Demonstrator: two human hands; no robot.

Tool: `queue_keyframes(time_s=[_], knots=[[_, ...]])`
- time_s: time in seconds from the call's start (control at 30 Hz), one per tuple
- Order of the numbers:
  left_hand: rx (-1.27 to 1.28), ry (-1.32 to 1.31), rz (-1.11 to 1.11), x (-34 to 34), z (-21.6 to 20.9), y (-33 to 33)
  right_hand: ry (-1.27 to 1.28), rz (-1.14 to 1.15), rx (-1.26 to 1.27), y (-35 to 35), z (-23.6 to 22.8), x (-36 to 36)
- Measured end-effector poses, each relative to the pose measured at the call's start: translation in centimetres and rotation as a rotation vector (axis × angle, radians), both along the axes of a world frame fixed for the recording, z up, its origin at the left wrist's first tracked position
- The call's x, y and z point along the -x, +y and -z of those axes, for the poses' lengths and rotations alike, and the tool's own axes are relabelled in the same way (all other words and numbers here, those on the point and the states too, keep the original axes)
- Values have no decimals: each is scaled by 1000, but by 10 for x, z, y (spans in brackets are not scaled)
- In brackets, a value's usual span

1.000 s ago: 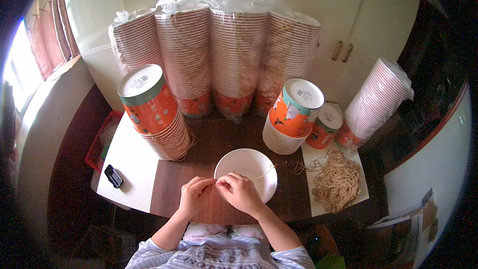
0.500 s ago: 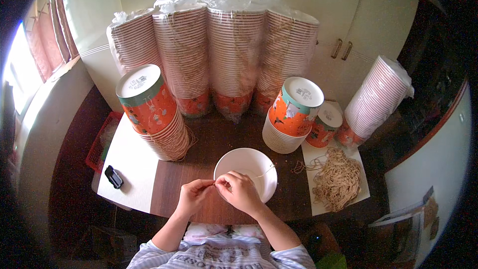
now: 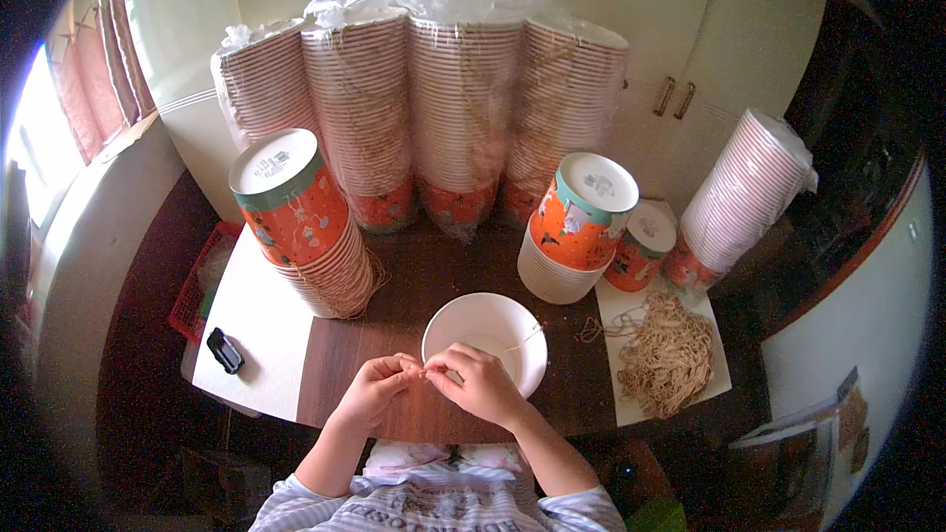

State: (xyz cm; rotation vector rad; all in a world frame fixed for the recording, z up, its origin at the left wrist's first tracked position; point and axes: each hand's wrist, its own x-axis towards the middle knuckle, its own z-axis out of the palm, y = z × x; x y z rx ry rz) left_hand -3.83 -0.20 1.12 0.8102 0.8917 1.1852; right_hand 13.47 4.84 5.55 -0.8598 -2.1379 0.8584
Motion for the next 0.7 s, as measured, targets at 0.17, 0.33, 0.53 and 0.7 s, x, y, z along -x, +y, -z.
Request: queue_keyframes(time_s=[0.17,0.33,0.53,0.7], knots=[[75,-87,118,0,-9,2,40,-125,-203,-1,2,-4],[61,-103,107,-2,-8,3,80,-88,-283,-1,4,-2],[80,-128,90,0,-8,3,95,-37,-308,1,6,-1],[-294,223,17,-3,-8,5,140,-14,-203,3,9,0]])
